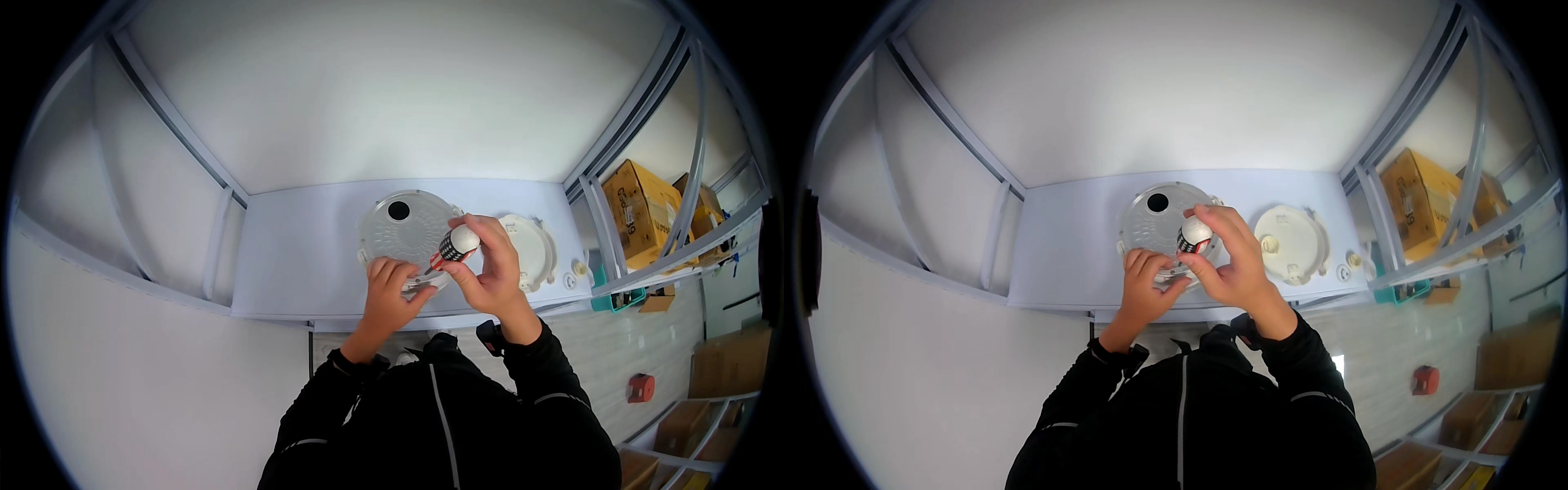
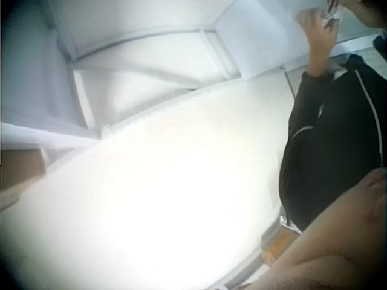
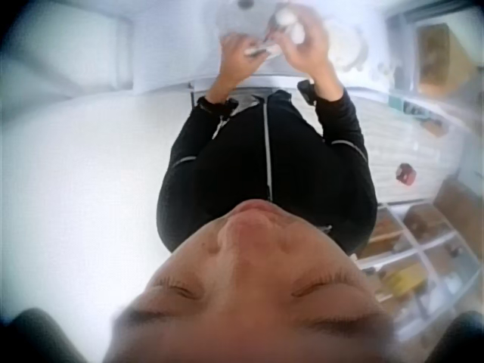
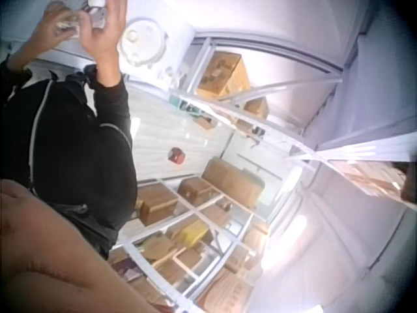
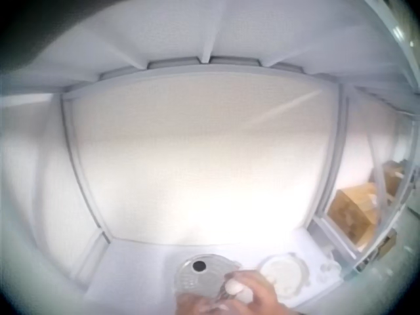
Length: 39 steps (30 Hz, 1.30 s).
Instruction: The person uses a screwdriver to tighten screws on the lid of a white cylindrical appliance, then removes the lid to inspect the interior. They continue to tighten screws on the lid and the body of the appliance, then place the lid back on.
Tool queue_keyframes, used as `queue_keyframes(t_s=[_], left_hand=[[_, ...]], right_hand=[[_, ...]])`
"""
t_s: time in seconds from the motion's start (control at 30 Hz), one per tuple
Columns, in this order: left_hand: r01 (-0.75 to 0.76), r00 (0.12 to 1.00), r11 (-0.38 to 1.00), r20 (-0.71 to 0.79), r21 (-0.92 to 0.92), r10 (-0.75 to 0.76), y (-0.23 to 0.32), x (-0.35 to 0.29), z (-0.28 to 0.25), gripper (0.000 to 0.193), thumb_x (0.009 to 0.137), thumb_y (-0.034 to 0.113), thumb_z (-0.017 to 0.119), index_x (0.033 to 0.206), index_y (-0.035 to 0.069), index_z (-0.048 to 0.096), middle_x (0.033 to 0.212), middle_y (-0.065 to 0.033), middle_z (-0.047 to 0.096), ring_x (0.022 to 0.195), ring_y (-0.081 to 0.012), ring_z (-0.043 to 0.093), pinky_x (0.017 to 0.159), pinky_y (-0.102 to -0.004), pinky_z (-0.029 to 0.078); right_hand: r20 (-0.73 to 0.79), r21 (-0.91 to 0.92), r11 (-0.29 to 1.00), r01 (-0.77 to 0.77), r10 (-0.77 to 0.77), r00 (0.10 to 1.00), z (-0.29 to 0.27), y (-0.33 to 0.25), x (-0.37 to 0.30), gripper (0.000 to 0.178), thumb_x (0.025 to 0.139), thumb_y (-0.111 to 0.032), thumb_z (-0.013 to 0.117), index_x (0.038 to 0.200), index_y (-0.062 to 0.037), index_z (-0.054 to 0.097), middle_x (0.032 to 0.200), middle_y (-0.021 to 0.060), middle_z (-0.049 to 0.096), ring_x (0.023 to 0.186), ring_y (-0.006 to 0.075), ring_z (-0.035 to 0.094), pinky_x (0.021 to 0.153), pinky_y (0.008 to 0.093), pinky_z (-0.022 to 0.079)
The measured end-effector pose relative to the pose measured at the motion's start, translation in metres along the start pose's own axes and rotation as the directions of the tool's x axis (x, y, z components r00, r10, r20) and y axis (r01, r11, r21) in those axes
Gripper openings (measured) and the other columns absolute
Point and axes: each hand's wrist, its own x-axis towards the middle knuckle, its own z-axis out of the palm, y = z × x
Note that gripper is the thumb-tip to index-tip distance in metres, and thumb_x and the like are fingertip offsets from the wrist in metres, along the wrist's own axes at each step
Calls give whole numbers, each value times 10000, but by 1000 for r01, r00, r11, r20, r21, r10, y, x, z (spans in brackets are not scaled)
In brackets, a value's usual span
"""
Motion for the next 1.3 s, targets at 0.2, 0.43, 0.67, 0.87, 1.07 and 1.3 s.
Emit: queue_keyframes(t_s=[0.2, 0.43, 0.67, 0.87, 1.07, 1.3], left_hand=[[-68, 997, 997, 41, -38, 69, -9, -2, -13, 229, 779, 90, 832, 980, 60, 726, 1048, -77, 660, 1006, -310, 604, 916, -430, 474], [-66, 996, 997, 60, -34, 68, -8, -1, -15, 232, 792, 91, 816, 1010, 56, 744, 1058, -77, 672, 1015, -305, 604, 917, -419, 467], [-33, 994, 999, 106, -9, 34, -8, -3, -14, 205, 824, 120, 779, 1008, 66, 705, 1113, -87, 665, 1063, -323, 591, 968, -446, 437], [-38, 991, 999, 125, -1, 37, -6, -1, -17, 204, 834, 113, 760, 1016, 82, 673, 1121, -69, 646, 1086, -323, 576, 992, -456, 426], [-48, 989, 999, 141, -5, 48, -8, -2, -16, 217, 874, 165, 734, 1056, 62, 673, 1138, -109, 640, 1085, -344, 571, 985, -469, 408], [-71, 990, 997, 128, 40, 65, -6, -2, -14, 223, 864, 154, 739, 1048, 68, 646, 1143, -96, 632, 1074, -329, 562, 972, -459, 413]], right_hand=[[16, 25, 1000, 16, -16, 1000, 10, 1, -2, 632, 876, -110, 855, 1430, 24, 581, 1264, 229, 688, 1123, 348, 690, 965, 415, 553], [33, -10, 1000, 13, -12, 999, 12, -2, -2, 633, 878, -130, 861, 1427, 23, 585, 1261, 219, 696, 1118, 347, 690, 964, 418, 555], [29, -4, 1000, 10, -10, 1000, 10, -1, -2, 637, 879, -135, 862, 1432, 16, 583, 1265, 212, 695, 1113, 343, 689, 961, 415, 555], [58, -25, 1000, 17, -15, 998, 9, -1, -1, 663, 886, -125, 855, 1461, 12, 556, 1293, 231, 681, 1117, 342, 692, 964, 423, 554], [146, 94, 995, -44, 30, 989, 8, -8, 5, 736, 906, -177, 844, 1530, 2, 499, 1373, 275, 634, 1089, 331, 699, 958, 436, 554], [114, -121, 992, 27, -13, 993, 9, -9, 6, 595, 855, -39, 773, 1430, -4, 623, 1318, 234, 652, 1080, 338, 696, 947, 401, 562]])
